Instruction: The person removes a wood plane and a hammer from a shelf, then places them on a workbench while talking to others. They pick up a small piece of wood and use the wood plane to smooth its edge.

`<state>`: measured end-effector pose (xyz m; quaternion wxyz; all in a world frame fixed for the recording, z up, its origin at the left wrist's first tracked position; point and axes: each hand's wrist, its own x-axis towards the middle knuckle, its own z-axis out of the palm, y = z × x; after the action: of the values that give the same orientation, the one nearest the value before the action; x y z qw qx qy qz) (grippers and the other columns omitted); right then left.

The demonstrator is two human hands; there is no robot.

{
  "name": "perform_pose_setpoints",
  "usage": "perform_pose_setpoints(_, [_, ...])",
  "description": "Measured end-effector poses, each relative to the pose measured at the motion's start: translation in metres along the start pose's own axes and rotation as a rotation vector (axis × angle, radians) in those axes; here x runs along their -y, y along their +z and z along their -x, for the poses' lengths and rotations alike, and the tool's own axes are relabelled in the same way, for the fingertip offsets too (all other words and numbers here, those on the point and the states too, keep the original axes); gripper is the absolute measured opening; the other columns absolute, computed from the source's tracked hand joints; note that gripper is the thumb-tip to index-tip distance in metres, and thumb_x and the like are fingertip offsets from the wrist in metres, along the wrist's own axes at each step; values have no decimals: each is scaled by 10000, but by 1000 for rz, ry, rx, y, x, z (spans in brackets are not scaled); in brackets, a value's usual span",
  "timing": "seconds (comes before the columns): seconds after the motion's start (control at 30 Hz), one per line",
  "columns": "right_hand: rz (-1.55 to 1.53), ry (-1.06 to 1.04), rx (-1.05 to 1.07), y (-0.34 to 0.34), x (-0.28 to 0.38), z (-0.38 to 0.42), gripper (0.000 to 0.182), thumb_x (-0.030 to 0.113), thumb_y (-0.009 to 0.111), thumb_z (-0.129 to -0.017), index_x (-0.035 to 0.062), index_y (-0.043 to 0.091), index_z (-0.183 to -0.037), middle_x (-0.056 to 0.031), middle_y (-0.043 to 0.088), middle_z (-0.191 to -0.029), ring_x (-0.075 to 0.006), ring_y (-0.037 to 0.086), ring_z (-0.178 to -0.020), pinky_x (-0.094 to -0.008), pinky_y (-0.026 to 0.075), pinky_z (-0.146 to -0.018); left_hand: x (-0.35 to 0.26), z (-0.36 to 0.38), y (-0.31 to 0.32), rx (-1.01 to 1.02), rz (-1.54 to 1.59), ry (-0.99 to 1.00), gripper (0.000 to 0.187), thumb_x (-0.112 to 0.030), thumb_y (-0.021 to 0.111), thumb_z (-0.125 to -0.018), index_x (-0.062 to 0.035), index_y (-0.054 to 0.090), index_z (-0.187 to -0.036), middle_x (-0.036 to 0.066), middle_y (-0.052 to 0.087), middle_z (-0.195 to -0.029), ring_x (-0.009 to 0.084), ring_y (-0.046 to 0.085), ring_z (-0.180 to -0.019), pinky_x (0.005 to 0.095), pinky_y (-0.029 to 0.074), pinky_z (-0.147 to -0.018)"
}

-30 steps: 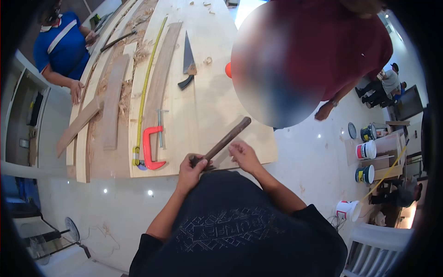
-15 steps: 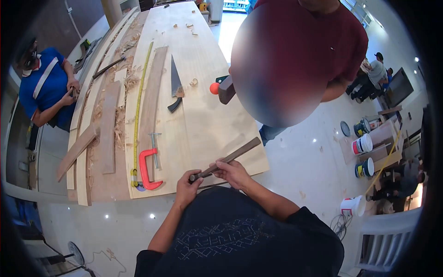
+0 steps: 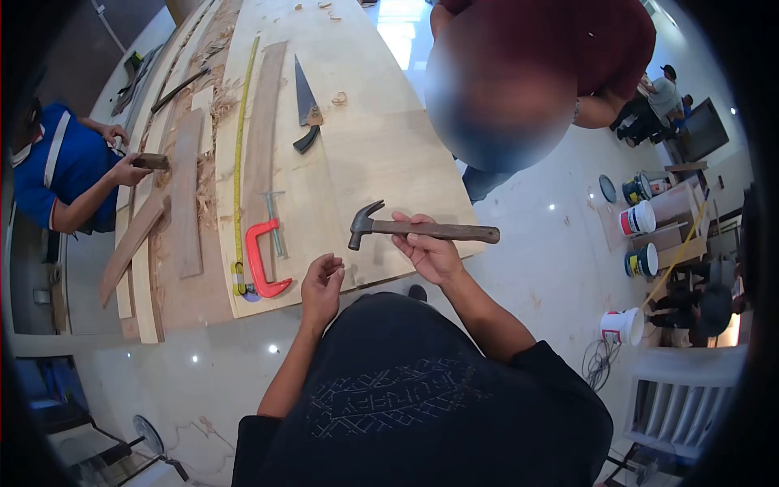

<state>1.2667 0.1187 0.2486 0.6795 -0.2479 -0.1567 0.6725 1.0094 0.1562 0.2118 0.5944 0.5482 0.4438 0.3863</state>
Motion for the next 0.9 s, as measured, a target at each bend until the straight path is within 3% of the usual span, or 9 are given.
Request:
perform_pose_setpoints(0.27, [-40,7,85,1,-5,1,350,-153,507,-876,97,577,-1111,-154,527,-1395,-271,543,-1276,-401,454,-1102,-4,-1,-13,-23,-69,8,297,-63,610,-969,49,547,-1238,141,668,-1101,186,651,-1006,300,530,-864])
perform_pose_setpoints(0.37, [227,-26,223,6,-11,-1,326,-141,515,-870,94,581,-1086,-146,559,-1341,-264,540,-1270,-405,440,-1103,-4,2,-23,23,-94,-29,258,-108,594,-990,48,576,-1195,138,691,-1022,184,671,-916,297,545,-807])
perform_pose_setpoints(0.4, [409,-20,151,26,-8,3,320,-130,542,-799,92,577,-1027,-144,585,-1280,-274,539,-1251,-401,424,-1085,-5,4,-26,44,-98,-54,251,-125,586,-999,46,585,-1182,137,698,-995,185,677,-881,298,551,-788])
perform_pose_setpoints(0.5, [968,-182,422,36,-19,-10,316,-89,582,-748,105,571,-998,-98,608,-1113,-244,585,-1095,-377,451,-971,-26,8,-27,115,113,-226,282,-202,577,-1019,52,603,-1139,134,701,-917,206,692,-813,322,573,-760])
perform_pose_setpoints(0.57, [1463,-430,454,56,-25,-14,314,-80,596,-724,106,576,-977,-88,588,-1010,-291,586,-1001,-379,455,-923,-33,6,-29,221,214,-264,415,-331,464,-1061,38,541,-1234,171,685,-968,238,697,-796,353,590,-748])
perform_pose_setpoints(0.67, [1946,-371,525,46,-46,-29,235,19,621,-758,111,612,-974,-91,587,-1007,-311,557,-1049,-510,384,-1009,-53,3,-31,363,529,-399,602,-501,399,-1046,12,435,-1359,211,654,-1072,261,693,-825,382,594,-758])
perform_pose_setpoints(0.77, [2216,-270,520,34,-53,-36,170,129,579,-850,135,652,-1003,-84,622,-1015,-290,559,-1106,-565,330,-1048,-40,-3,-37,431,530,-466,612,-499,450,-1027,7,434,-1371,217,651,-1099,267,692,-848,391,589,-776])
perform_pose_setpoints(0.8, [2247,-223,513,32,-52,-36,170,125,577,-852,134,654,-1004,-82,621,-1024,-288,556,-1118,-561,331,-1050,-35,-6,-42,496,538,-454,523,-369,529,-1020,1,442,-1379,213,654,-1118,259,692,-852,378,586,-784])
perform_pose_setpoints(0.9, [2253,-159,510,24,-57,-37,215,133,588,-843,145,675,-1039,-74,620,-1046,-279,556,-1134,-536,334,-1055,-22,-11,-46,477,346,-504,485,-190,617,-981,6,439,-1387,194,661,-1143,230,692,-840,331,590,-736])
